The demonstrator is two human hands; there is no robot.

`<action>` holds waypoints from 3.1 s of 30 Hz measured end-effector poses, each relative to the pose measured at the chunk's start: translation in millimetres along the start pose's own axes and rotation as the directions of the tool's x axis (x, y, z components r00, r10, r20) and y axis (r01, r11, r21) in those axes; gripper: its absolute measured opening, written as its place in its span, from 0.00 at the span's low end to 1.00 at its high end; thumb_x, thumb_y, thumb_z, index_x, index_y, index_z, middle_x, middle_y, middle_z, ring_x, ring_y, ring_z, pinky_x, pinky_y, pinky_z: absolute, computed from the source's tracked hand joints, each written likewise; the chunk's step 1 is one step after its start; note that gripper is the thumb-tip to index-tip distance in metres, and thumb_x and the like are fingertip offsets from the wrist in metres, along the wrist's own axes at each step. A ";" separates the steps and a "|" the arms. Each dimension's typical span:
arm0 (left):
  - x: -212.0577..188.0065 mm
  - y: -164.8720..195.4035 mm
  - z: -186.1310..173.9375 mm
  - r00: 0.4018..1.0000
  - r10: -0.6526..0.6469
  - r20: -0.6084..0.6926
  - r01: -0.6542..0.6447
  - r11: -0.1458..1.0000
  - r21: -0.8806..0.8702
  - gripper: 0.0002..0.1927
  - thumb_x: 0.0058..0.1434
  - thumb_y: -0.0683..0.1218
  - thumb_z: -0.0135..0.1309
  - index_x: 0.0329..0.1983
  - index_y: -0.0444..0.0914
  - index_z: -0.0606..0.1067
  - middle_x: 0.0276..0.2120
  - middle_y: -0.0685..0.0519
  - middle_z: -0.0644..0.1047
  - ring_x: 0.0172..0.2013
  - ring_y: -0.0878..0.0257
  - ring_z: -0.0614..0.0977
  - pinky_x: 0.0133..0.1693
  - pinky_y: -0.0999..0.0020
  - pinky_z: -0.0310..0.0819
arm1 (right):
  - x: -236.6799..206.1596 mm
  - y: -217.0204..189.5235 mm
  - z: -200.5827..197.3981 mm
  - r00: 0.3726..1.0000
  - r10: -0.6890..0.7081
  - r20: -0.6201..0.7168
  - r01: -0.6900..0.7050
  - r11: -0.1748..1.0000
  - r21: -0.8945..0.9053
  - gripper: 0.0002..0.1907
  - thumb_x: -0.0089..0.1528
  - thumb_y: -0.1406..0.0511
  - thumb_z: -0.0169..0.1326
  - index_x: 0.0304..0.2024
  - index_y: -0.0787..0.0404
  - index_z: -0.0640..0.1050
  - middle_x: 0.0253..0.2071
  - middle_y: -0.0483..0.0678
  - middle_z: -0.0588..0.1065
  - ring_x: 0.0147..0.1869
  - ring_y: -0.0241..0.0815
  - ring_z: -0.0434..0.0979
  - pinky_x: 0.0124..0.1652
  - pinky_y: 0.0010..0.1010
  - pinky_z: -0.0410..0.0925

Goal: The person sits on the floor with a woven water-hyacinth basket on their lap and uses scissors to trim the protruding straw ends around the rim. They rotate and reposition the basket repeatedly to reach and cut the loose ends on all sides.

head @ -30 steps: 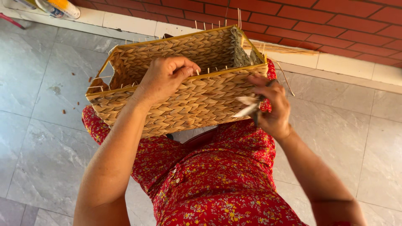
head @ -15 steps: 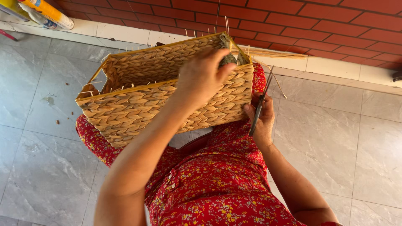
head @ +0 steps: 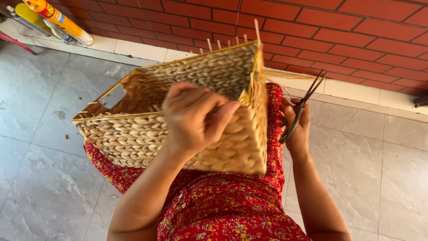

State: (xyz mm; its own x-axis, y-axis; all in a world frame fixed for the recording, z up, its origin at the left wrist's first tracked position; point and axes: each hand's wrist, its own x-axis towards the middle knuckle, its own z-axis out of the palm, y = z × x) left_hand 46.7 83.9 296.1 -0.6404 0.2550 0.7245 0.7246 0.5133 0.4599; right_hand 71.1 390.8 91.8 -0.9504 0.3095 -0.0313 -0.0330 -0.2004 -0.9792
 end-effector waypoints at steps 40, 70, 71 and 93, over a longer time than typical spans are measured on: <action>-184.1 -6.2 -145.6 0.902 -0.335 -0.272 0.354 0.935 0.021 0.03 0.71 0.41 0.56 0.41 0.36 0.76 0.49 0.51 0.73 0.50 0.56 0.74 0.51 0.64 0.69 | -140.5 -48.3 55.1 0.922 -0.237 0.308 0.350 0.850 -0.395 0.32 0.63 0.65 0.66 0.66 0.62 0.69 0.53 0.46 0.74 0.56 0.36 0.74 0.54 0.28 0.69; -129.5 3.0 -195.2 0.978 -0.207 -0.004 0.206 0.975 0.083 0.07 0.62 0.43 0.68 0.37 0.42 0.79 0.56 0.56 0.75 0.65 0.51 0.72 0.65 0.49 0.65 | -121.2 -248.2 238.9 0.508 0.296 0.809 0.861 -0.155 -0.485 0.38 0.46 0.37 0.64 0.54 0.45 0.79 0.34 0.40 0.78 0.33 0.42 0.83 0.26 0.39 0.74; -128.9 2.8 -194.7 0.979 -0.201 0.006 0.200 0.976 0.084 0.07 0.62 0.43 0.68 0.37 0.42 0.79 0.56 0.56 0.75 0.65 0.51 0.72 0.65 0.49 0.65 | -120.9 -247.9 238.8 0.523 0.309 0.795 0.852 -0.174 -0.493 0.38 0.45 0.37 0.63 0.54 0.44 0.79 0.35 0.39 0.78 0.33 0.42 0.83 0.27 0.39 0.74; -122.9 -0.4 -193.1 0.982 -0.173 0.072 0.165 0.981 0.101 0.07 0.62 0.46 0.68 0.36 0.43 0.79 0.58 0.57 0.74 0.68 0.52 0.70 0.70 0.35 0.57 | -121.8 -244.9 258.8 0.497 0.332 0.802 0.860 -0.062 -0.507 0.40 0.44 0.37 0.66 0.53 0.46 0.80 0.37 0.42 0.79 0.29 0.43 0.82 0.25 0.42 0.72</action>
State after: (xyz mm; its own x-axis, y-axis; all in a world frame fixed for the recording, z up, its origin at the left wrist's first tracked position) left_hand 174.3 -105.9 306.1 -0.7727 0.2205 0.5952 0.5791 0.6288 0.5189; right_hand 114.9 161.6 387.4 -0.7314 -0.6579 -0.1793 -0.6580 0.7500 -0.0678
